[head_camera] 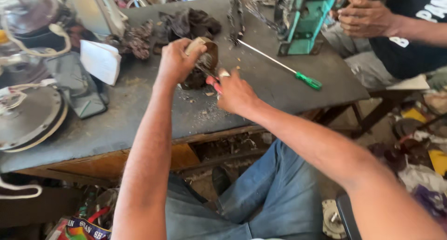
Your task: The person uses pliers and a screwdriver to remove and adjust copper windings on a circular motor stator. They repeatedly pull out wire coils and scrape the component's surface while seated at a cluttered workbench.
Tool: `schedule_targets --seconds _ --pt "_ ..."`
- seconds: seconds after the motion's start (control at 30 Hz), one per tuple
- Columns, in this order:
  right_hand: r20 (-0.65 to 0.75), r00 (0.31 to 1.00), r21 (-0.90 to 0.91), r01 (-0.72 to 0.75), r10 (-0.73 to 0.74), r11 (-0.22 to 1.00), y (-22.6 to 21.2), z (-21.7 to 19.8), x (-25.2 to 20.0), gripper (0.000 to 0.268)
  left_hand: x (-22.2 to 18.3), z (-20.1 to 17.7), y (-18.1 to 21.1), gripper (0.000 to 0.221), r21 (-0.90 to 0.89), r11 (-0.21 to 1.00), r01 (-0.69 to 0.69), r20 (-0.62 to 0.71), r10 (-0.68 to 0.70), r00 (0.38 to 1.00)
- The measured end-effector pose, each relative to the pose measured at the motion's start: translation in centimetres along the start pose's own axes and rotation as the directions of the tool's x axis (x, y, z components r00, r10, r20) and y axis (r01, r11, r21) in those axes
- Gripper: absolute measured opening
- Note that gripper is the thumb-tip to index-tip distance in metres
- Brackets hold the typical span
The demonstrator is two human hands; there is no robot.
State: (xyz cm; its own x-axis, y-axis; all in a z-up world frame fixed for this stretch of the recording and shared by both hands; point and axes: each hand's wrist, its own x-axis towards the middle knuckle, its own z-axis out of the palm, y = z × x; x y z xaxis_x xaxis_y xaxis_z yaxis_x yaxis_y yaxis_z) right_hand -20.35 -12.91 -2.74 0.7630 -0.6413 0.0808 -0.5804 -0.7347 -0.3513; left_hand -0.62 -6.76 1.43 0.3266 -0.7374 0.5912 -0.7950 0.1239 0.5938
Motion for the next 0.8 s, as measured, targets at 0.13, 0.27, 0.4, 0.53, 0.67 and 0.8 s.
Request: schedule_targets --seconds 0.13,0.27,0.4,0.53,0.67,0.8 --pt "0.499 0.851 0.585 -0.471 0.166 0.660 0.6 -1.8 0.7 0.020 -0.5 0.8 -0.6 0.041 -0.015 1.000 0.001 -0.017 -0.001 1.000" --pt "0.710 0.703 0.701 -0.712 -0.043 -0.039 2.8 -3.8 0.5 0.014 -0.2 1.0 -1.1 0.040 0.010 0.999 -0.036 -0.023 0.036 0.999" --pt "0.637 0.770 0.770 -0.635 -0.032 0.057 3.6 -2.7 0.3 0.021 0.0 0.5 -1.0 0.040 0.017 0.990 -0.141 -0.066 0.142 0.988" --pt "0.442 0.892 0.716 -0.414 0.094 0.562 2.5 0.0 1.0 0.033 0.6 0.1 -1.0 0.040 -0.037 0.999 0.026 0.058 -0.024 0.998" --pt "0.025 0.985 -0.080 0.173 -0.171 0.982 1.3 2.9 0.1 0.037 1.2 -0.4 -1.6 0.039 -0.036 0.999 0.040 0.100 -0.036 0.994" --pt "-0.025 0.977 -0.372 0.185 -0.209 0.910 1.0 3.5 -1.2 0.029 1.6 -0.3 -0.9 0.037 -0.040 0.999 0.006 0.079 -0.003 0.997"
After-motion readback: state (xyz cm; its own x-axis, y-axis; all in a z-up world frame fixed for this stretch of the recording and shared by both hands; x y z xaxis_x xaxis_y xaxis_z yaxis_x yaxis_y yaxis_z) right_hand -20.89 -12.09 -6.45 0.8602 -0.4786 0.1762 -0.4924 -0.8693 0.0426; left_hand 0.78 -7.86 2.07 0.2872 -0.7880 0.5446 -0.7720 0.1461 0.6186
